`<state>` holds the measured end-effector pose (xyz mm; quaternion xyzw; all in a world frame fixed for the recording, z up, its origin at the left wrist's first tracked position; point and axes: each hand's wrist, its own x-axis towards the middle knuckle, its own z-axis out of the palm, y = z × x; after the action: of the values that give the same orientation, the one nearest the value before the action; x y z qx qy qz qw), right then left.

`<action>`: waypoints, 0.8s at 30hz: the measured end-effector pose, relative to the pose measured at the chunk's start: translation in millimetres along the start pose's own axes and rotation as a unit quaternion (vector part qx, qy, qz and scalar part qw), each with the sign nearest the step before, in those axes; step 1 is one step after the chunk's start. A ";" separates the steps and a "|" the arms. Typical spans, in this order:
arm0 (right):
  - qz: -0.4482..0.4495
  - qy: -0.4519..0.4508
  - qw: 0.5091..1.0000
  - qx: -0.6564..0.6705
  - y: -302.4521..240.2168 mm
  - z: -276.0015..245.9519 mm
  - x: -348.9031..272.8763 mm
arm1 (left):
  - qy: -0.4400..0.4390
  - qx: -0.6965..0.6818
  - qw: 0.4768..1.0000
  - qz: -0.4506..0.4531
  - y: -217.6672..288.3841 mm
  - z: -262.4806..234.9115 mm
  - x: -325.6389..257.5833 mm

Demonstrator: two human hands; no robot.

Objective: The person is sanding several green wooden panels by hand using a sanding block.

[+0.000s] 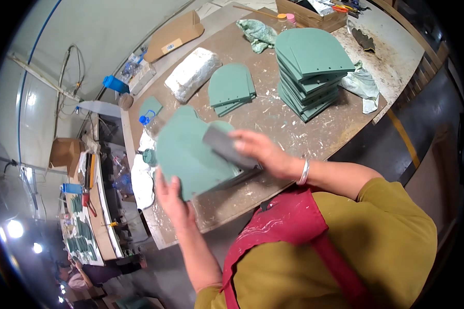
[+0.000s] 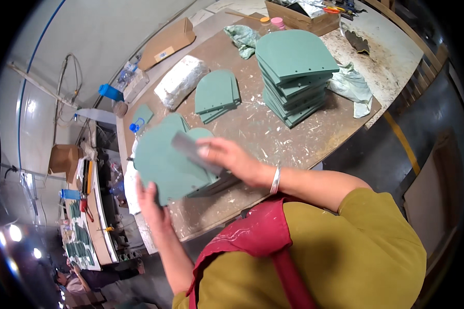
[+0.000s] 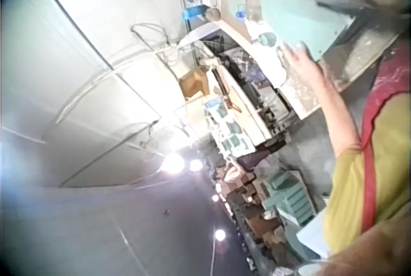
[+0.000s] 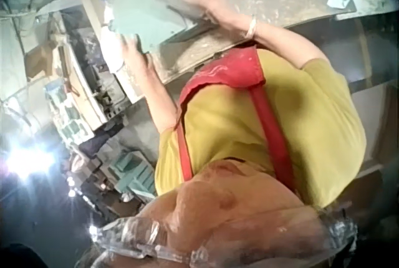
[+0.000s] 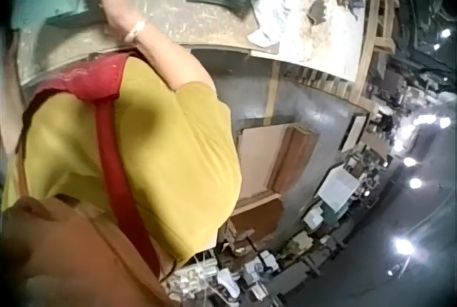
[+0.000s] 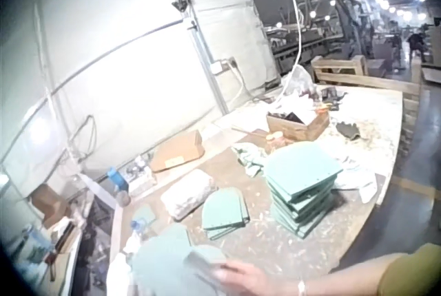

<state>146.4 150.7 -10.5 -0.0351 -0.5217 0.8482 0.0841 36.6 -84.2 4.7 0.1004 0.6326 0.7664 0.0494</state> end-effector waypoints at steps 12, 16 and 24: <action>0.038 0.135 0.951 0.276 -7.3 -54.3 48.3 | -0.283 0.573 0.698 0.322 -7.1 106.5 -33.5; 0.043 0.145 0.954 0.257 6.0 -69.8 65.7 | -0.319 0.473 0.802 0.176 -10.8 97.1 5.8; -0.271 -0.009 0.863 -0.426 -5.5 -72.4 19.5 | -0.238 0.597 0.744 0.184 -68.9 63.6 74.9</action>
<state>138.5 220.3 -37.9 0.0834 -0.8218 0.4876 0.2828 -26.2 5.5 -44.5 0.4025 0.8980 0.1773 -0.0136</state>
